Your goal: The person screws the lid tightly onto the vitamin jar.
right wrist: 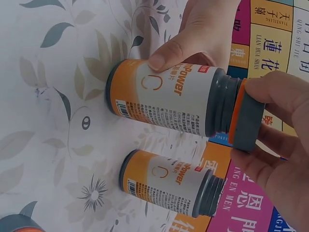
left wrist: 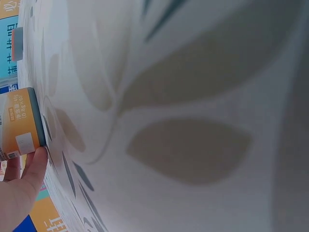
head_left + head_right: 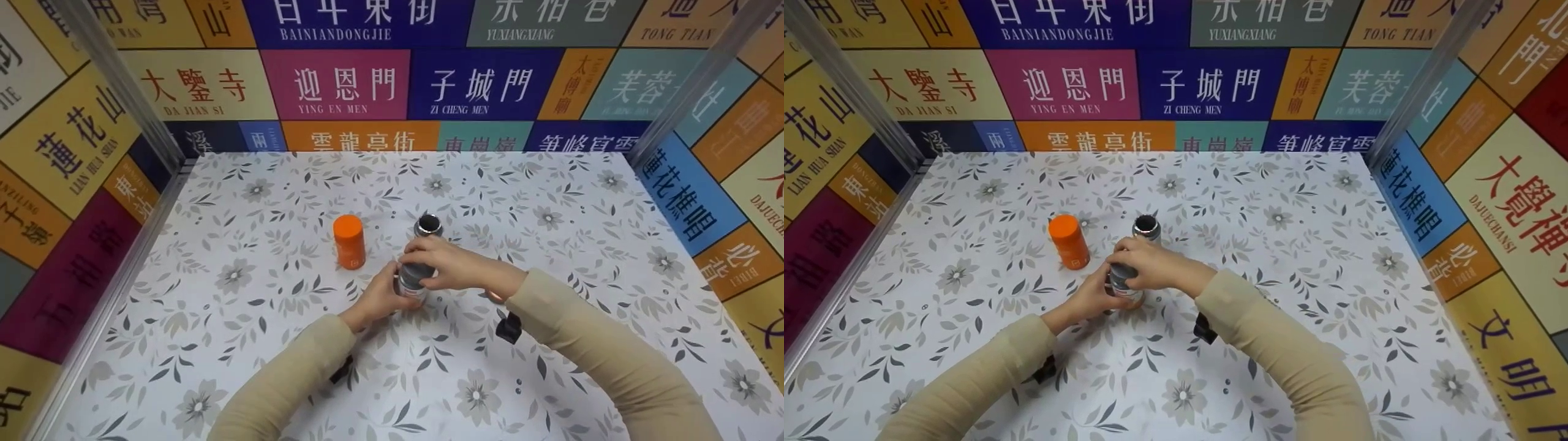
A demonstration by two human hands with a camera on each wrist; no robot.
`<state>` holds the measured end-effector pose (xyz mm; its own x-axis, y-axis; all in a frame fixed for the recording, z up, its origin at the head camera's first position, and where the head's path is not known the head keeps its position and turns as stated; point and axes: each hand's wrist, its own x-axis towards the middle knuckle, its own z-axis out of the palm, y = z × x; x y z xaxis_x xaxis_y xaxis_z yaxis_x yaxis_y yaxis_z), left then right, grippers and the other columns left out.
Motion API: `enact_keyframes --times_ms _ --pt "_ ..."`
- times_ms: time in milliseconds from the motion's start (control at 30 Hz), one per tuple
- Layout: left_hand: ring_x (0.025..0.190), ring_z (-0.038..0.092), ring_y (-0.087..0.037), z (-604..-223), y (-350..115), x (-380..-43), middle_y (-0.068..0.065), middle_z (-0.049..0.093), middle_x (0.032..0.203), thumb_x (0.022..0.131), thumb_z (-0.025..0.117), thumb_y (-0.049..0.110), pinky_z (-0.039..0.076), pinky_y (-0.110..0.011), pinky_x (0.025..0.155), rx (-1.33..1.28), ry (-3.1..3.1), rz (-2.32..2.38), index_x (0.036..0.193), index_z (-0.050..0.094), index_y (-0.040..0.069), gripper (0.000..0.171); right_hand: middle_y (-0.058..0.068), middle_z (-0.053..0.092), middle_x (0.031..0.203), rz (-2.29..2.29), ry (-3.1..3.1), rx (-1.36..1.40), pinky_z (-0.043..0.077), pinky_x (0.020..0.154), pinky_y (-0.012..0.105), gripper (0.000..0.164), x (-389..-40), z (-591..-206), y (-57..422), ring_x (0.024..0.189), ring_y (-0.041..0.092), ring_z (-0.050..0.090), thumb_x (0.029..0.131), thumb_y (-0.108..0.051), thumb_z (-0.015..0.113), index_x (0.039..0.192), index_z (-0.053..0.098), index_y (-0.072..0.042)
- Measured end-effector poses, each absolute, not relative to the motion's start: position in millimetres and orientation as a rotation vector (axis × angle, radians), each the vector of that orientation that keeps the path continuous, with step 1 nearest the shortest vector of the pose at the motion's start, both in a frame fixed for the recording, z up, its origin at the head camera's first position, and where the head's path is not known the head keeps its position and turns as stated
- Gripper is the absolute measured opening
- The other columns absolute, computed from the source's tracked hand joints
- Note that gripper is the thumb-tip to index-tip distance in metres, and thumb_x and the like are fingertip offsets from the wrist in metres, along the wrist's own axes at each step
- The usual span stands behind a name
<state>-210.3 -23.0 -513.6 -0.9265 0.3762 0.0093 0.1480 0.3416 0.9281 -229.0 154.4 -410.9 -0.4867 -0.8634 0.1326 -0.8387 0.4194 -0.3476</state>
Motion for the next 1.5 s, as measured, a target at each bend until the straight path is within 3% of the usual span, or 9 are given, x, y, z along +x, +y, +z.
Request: enact_keyframes --times_ms 167,433,833,1067,1333,1500 --pt "0.108 0.049 -0.021 -513 -23 -210 -0.011 0.052 0.121 0.066 0.079 0.009 0.035 -0.036 0.099 0.476 2.380 1.624 0.128 0.041 0.006 0.074 0.020 0.053 0.118 -0.562 2.569 -1.539 0.040 0.091 0.045 0.040 -230 -412 151 0.108 0.033 0.049 0.074 -0.006 0.067 0.113 0.061 -0.001" --pt "0.108 0.050 -0.022 -512 -24 -211 -0.010 0.055 0.120 0.063 0.081 0.011 0.035 -0.037 0.099 0.453 2.417 1.584 0.127 0.043 0.007 0.074 0.020 0.052 0.120 -0.456 2.521 -1.560 0.041 0.093 0.045 0.045 -234 -412 150 0.111 0.034 0.049 0.074 -0.003 0.066 0.118 0.057 0.000" --pt "0.108 0.050 -0.019 -512 -23 -212 -0.008 0.054 0.120 0.064 0.081 0.013 0.036 -0.034 0.098 0.442 2.439 1.546 0.126 0.044 0.006 0.072 0.016 0.054 0.111 -0.426 2.641 -1.503 0.044 0.085 0.040 0.046 -228 -413 146 0.100 0.029 0.052 0.074 -0.011 0.070 0.117 0.058 -0.002" --pt "0.102 0.052 -0.020 -512 -24 -212 -0.008 0.057 0.113 0.062 0.082 0.013 0.039 -0.034 0.094 0.455 2.459 1.545 0.120 0.045 0.005 0.069 0.015 0.054 0.100 -0.411 2.759 -1.322 0.046 0.071 0.035 0.045 -224 -414 140 0.082 0.023 0.052 0.076 -0.021 0.071 0.112 0.059 0.002" --pt "0.098 0.053 -0.018 -511 -25 -211 -0.006 0.058 0.108 0.063 0.081 0.013 0.043 -0.032 0.090 0.407 2.412 1.562 0.113 0.048 0.008 0.060 0.014 0.055 0.091 -0.380 3.079 -1.138 0.048 0.065 0.039 0.050 -214 -428 130 0.072 0.026 0.055 0.073 -0.041 0.071 0.094 0.056 0.002" --pt "0.098 0.053 -0.018 -512 -24 -211 -0.006 0.058 0.109 0.064 0.081 0.012 0.044 -0.031 0.089 0.402 2.402 1.558 0.115 0.047 0.008 0.061 0.017 0.055 0.101 -0.360 3.080 -1.045 0.048 0.072 0.042 0.060 -212 -427 132 0.086 0.030 0.056 0.073 -0.048 0.070 0.102 0.055 0.003"
